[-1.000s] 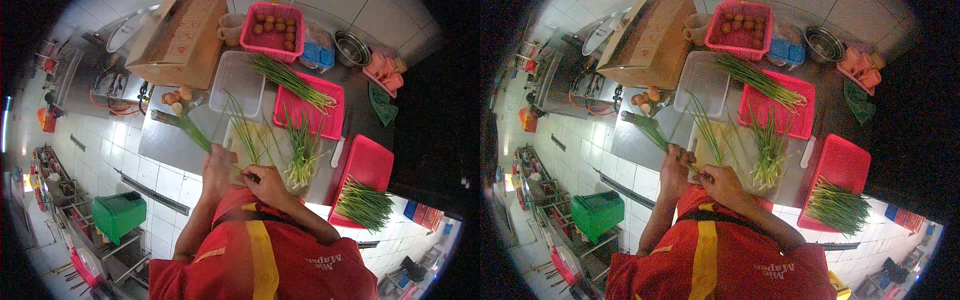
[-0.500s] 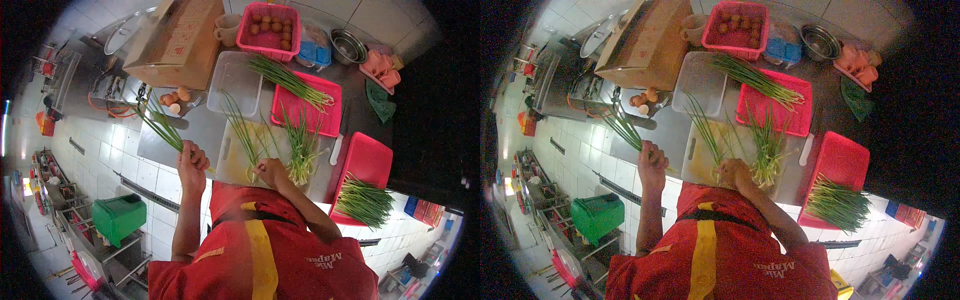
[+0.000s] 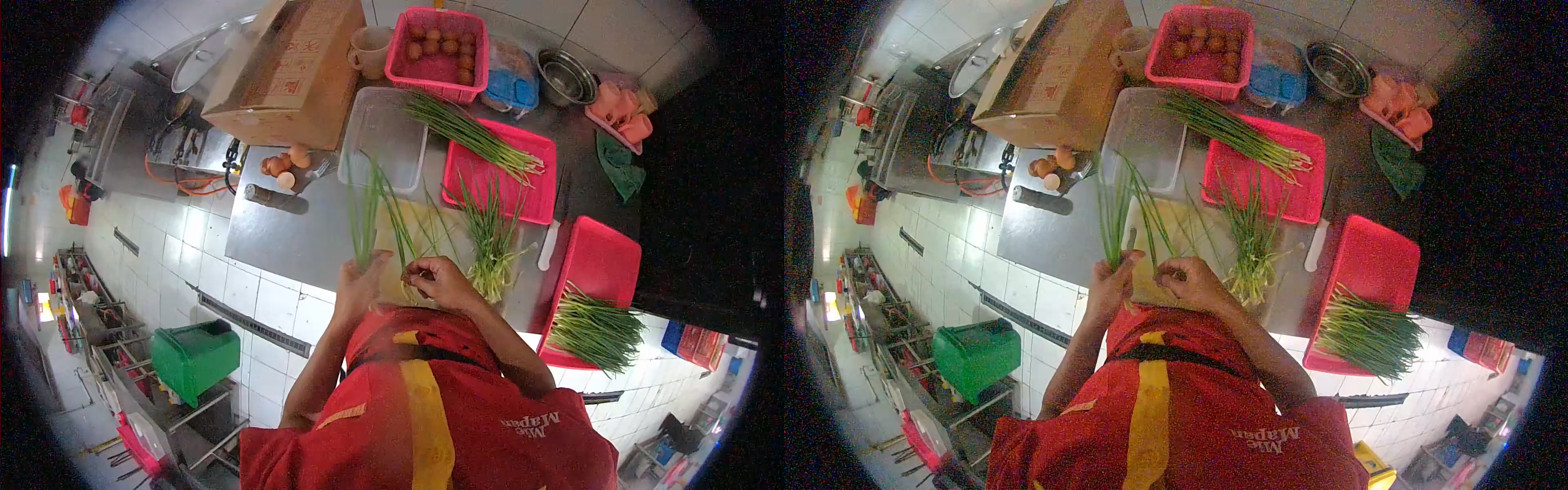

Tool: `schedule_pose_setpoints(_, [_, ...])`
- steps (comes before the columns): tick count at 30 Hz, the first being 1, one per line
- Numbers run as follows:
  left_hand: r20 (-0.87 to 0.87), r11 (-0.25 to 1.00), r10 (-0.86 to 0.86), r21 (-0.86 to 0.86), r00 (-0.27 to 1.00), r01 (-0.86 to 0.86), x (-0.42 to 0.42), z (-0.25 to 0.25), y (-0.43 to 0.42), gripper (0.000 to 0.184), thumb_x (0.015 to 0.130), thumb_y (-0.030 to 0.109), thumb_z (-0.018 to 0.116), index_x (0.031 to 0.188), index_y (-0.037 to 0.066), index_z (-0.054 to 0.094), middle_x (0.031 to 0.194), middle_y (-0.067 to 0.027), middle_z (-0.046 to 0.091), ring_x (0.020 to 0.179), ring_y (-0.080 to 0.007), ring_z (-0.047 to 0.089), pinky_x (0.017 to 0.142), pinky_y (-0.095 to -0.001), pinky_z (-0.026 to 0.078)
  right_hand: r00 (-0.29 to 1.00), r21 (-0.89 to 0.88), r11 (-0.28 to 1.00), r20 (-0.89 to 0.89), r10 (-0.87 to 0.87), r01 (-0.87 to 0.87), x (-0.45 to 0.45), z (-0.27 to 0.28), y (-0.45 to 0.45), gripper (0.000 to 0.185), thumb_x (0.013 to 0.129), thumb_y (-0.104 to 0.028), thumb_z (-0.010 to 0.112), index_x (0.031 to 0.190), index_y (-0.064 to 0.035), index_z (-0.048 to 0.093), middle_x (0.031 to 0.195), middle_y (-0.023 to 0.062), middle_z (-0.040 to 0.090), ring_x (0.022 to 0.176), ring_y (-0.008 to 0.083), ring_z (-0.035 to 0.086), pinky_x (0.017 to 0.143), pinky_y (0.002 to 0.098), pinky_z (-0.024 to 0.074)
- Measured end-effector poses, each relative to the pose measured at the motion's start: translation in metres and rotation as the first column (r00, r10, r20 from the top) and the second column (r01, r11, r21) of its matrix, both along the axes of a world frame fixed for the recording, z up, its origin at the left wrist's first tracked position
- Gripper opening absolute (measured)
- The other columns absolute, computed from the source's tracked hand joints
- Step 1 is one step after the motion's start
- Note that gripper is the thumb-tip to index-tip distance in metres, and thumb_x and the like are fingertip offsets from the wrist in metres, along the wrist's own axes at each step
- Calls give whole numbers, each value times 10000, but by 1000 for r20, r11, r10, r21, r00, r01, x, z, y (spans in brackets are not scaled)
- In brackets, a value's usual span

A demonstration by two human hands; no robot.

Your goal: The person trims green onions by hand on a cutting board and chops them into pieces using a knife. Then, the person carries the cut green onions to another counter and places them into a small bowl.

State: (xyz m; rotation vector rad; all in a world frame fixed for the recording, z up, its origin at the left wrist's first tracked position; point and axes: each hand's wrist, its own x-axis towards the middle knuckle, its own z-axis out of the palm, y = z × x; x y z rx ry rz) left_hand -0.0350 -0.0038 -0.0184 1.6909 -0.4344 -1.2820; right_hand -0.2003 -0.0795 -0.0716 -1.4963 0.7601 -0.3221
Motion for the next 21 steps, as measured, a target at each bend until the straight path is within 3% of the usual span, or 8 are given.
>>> schedule_pose_setpoints(2, [22,998,-69,5,997,69,-2,-9,0,273,862,259,627,980,14,653,615,16,508,416,-68,413,309,-227,317,999,62,998,38,13,-16,1,11,-1,139,857,-131,621,887,5,627,696,-11,578,568,70,481,540,246,417])
schedule_pose_setpoints(5, [32,995,-87,-49,996,89,-5,-15,-2,291,860,258,634,994,1,650,620,12,520,439,-64,429,323,-234,330,997,-33,999,65,40,-38,2,22,-1,132,860,-120,614,903,4,623,704,-5,579,580,67,486,554,236,416])
schedule_pose_setpoints(11, [2,989,-148,7,989,148,-7,1,-3,259,863,229,634,945,-17,640,665,24,539,569,-55,486,467,-231,393,990,-65,990,69,-125,129,8,19,7,114,874,-111,614,893,1,601,736,21,624,584,67,520,542,225,423])
schedule_pose_setpoints(13, [-142,994,-76,-87,987,64,-8,-6,-1,226,869,213,628,925,-6,637,667,30,532,579,-50,473,500,-223,384,992,123,984,18,-129,125,6,25,4,204,853,-199,645,825,1,620,703,52,641,610,100,561,580,279,462])
schedule_pose_setpoints(17, [-3,990,-78,-122,997,77,-11,-8,-2,213,874,207,624,935,4,636,655,48,508,564,-40,444,489,-215,358,992,12,994,57,-112,112,5,16,6,195,856,-197,643,837,-4,632,702,49,649,584,92,564,559,275,459])
schedule_pose_setpoints(19, [-32,991,-108,-85,994,105,-7,0,0,201,872,205,627,931,13,635,674,44,534,564,-35,441,478,-208,339,986,158,975,33,-163,156,6,28,6,183,857,-187,639,847,-5,648,698,47,653,551,84,564,534,266,458])
schedule_pose_setpoints(21, [-43,992,-110,-61,993,107,-9,6,-1,194,870,200,628,923,14,635,685,35,550,567,-37,446,477,-207,339,985,168,973,30,-169,161,6,29,7,156,878,-148,608,852,1,643,728,42,660,543,73,566,473,235,422])
